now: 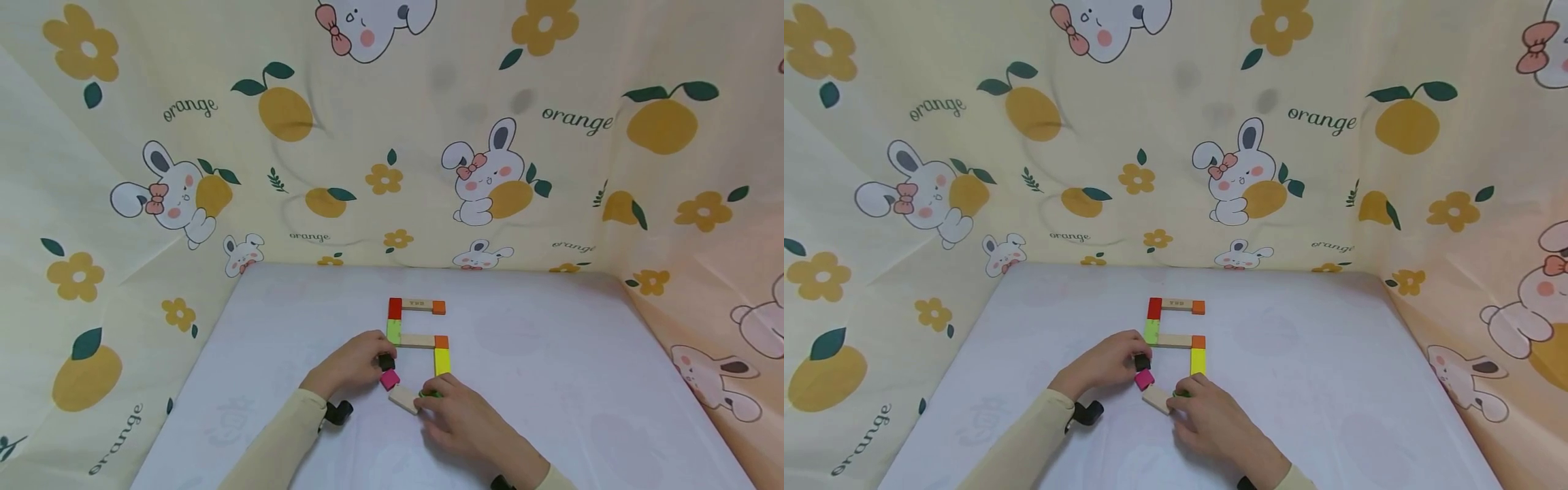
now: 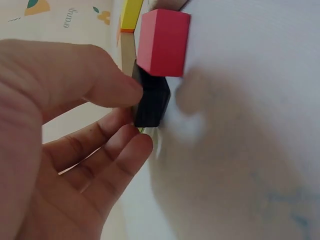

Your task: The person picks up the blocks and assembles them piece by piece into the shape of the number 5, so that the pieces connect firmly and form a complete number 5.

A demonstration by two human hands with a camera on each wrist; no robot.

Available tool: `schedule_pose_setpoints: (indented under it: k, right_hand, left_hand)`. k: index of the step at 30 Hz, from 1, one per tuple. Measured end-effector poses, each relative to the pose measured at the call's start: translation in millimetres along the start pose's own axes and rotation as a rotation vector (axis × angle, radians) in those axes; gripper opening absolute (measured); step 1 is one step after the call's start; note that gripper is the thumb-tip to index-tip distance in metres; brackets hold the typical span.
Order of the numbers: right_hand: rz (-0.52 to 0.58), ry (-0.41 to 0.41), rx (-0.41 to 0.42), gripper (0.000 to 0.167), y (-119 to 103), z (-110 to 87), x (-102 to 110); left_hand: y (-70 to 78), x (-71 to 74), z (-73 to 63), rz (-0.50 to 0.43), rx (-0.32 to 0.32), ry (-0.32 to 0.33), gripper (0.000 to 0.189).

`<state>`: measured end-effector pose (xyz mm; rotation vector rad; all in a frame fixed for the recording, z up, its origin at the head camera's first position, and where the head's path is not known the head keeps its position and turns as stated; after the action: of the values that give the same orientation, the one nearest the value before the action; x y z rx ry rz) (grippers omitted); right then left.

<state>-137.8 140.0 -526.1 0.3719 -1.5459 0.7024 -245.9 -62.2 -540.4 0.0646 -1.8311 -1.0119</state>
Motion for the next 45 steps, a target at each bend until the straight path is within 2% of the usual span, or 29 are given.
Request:
schedule_pose_setpoints:
  k: [7,14,21,23,28,33,36,41,45]
  right_hand:
    - [0.013,-0.009,-0.012,0.027,2,0.5,-2]
    - [0.019,0.033,-0.044,0.021,8,-4.3,5]
    - [0.01,0.076,-0.028,0.024,14,-7.5,6]
    - [0.015,0.087,-0.018,0.023,14,-7.4,7]
    - [0.008,0.125,-0.002,0.022,12,-6.2,9]
    - [0.002,0.154,0.071,0.022,4,-3.5,6]
    - [-0.023,0.128,0.098,0.025,1,-2.2,2]
    - [-0.031,0.058,0.077,0.028,3,-1.8,-2]
    - [-0.025,0.049,0.077,0.029,3,-0.9,-1]
  left_hand:
    - [-5.8,5.3,-10.5,-0.008,0.029,0.029,0.039]
    - [-11.9,2.8,-15.3,0.023,-0.018,0.023,0.045]
    - [-6.2,-8.6,-17.2,0.079,-0.073,-0.03,0.058]
    - [-3.4,-10.4,-18.0,0.105,-0.088,-0.032,0.053]
    - [4.9,-11.5,-18.8,0.125,-0.105,0.001,0.028]
    - [8.3,-13.7,-16.6,0.13,-0.115,0.037,0.021]
    - [6.9,-15.5,-13.7,0.14,-0.122,0.045,0.02]
    - [4.4,-17.7,-10.9,0.149,-0.135,0.048,0.019]
    - [3.7,-17.3,-11.2,0.147,-0.142,0.057,0.016]
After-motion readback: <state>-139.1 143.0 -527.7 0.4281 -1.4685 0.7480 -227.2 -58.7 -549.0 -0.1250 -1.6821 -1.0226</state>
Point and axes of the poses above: each hand's wrist, its own z-axis towards the middle knuckle, its own x-axis out of the back of the hand, y = z × x, the point moved 5 cm from there along z, towards the middle knuckle, and after that the axes turned 8 degrees about -z, right-handed, at the moved point
